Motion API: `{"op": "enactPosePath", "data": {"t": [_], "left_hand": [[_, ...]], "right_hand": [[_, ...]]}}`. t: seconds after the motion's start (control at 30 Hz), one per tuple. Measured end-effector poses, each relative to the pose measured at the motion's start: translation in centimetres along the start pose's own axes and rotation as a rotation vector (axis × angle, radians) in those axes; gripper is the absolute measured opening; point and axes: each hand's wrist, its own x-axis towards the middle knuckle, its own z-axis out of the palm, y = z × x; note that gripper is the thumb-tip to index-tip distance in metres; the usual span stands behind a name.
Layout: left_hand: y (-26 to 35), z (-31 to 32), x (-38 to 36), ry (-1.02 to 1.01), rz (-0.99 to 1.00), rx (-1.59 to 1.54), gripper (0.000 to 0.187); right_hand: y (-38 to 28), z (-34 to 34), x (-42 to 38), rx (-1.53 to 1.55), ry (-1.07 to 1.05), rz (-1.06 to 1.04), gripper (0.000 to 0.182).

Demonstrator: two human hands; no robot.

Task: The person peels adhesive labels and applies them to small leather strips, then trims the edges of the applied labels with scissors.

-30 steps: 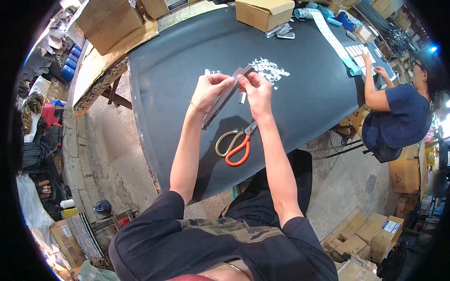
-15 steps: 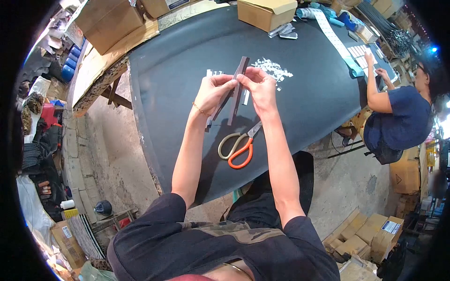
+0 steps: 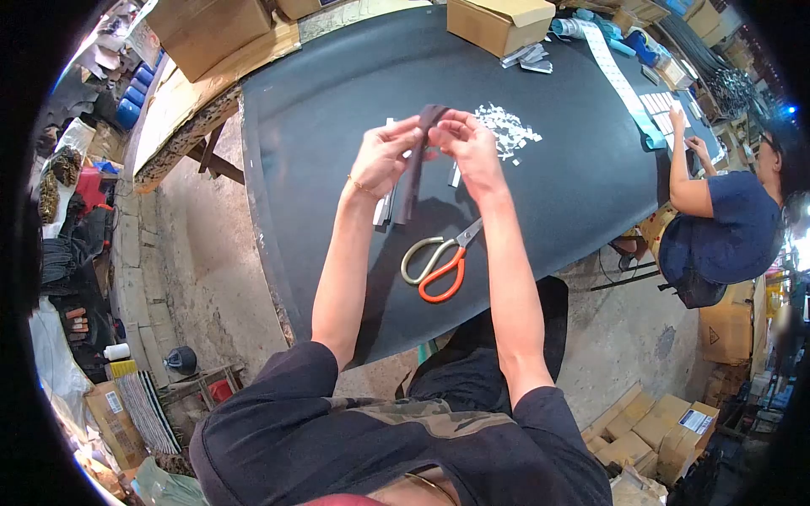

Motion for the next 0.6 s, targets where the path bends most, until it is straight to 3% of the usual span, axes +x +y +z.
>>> {"op": "enactPosePath", "data": {"t": [0.1, 0.2, 0.37, 0.6], "left_hand": [[1.6, -1.9, -0.5, 0.071, 0.083, -0.042, 0.029], [2.7, -3.9, -0.8, 0.232, 0.155, -0.118, 0.031], [3.4, -5.7, -0.8, 0.205, 0.211, -0.109, 0.026], [3.3, -5.3, -0.8, 0.200, 0.178, -0.094, 0.026]], "right_hand": [[1.0, -1.5, 1.6, -0.223, 0.047, -0.010, 0.031], [3.4, -1.4, 2.7, -0.783, 0.003, -0.017, 0.039], [6.3, -0.3, 4.3, -1.301, 0.024, -0.083, 0.045], [6.2, -1.7, 6.0, -1.187, -0.059, 0.008, 0.024]]}}
